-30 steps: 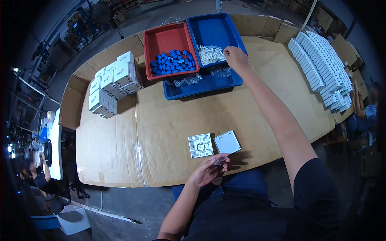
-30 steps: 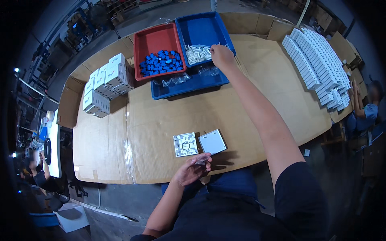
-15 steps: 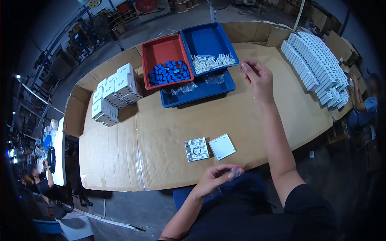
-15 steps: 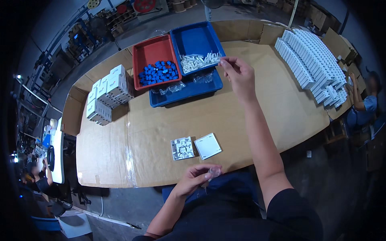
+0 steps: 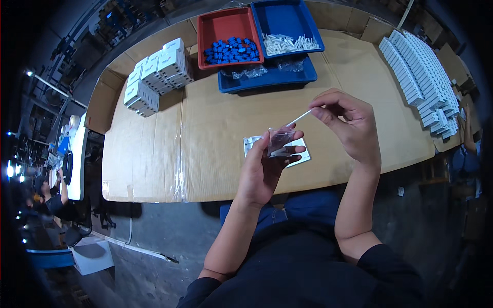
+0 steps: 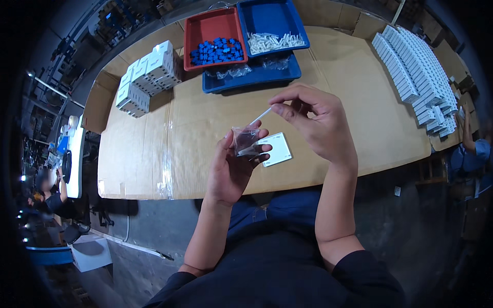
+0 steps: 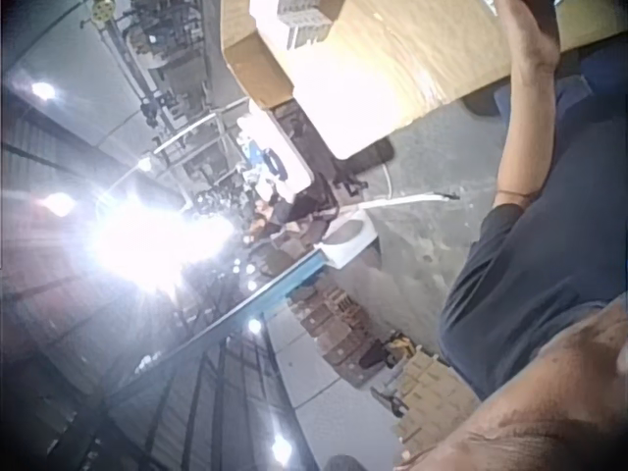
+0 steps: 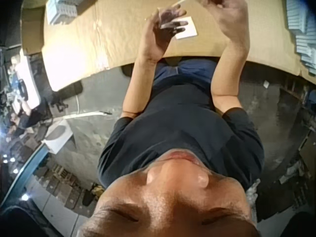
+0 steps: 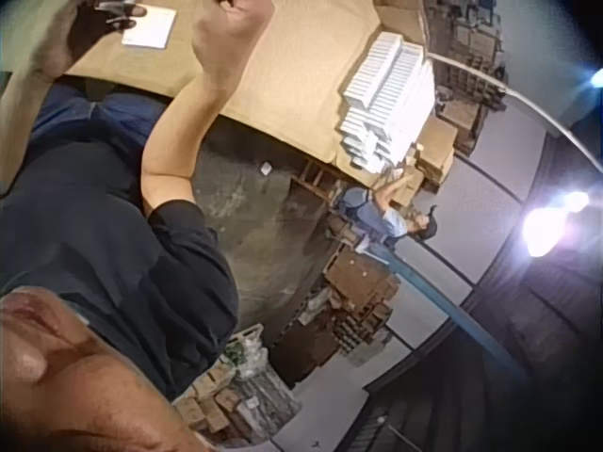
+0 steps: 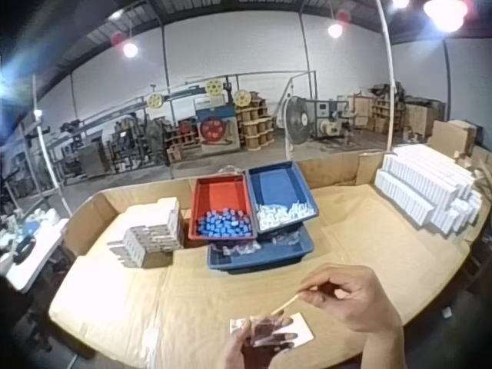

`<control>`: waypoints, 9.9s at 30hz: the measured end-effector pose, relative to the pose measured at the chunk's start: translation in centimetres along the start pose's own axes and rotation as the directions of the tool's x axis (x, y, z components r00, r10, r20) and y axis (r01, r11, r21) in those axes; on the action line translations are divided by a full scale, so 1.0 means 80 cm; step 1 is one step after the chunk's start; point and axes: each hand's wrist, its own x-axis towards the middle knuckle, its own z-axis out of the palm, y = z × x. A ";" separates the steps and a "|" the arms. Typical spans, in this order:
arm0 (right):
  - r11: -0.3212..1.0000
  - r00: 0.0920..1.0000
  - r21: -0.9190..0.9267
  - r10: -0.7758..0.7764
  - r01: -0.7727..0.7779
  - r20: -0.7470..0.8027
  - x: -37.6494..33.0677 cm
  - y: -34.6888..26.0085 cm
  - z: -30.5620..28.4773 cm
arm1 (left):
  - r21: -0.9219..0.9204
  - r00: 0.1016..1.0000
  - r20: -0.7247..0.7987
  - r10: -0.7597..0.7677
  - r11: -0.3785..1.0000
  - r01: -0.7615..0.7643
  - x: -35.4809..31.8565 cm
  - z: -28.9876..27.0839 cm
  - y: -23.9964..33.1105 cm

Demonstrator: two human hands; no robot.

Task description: Packing electronic components and plastic fasteners into small boxes at a factory workstation.

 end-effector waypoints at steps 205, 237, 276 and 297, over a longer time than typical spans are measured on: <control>0.951 0.975 -0.265 0.193 -0.158 0.112 -0.078 0.168 0.139 | 0.985 0.931 0.142 0.337 -0.138 -0.100 0.009 -0.151 0.019; 0.806 0.890 -0.580 0.177 0.115 0.421 -0.069 0.151 0.147 | 0.960 0.909 0.198 0.366 -0.261 -0.104 -0.022 -0.192 -0.016; 0.483 0.905 -0.766 -0.176 0.423 0.388 0.373 0.315 0.142 | 0.958 0.934 0.127 0.334 -0.285 -0.029 -0.014 -0.187 0.004; 0.482 0.626 -0.581 -0.778 0.656 0.061 0.271 0.204 0.108 | 0.966 0.927 0.101 0.363 -0.258 -0.004 -0.018 -0.177 0.004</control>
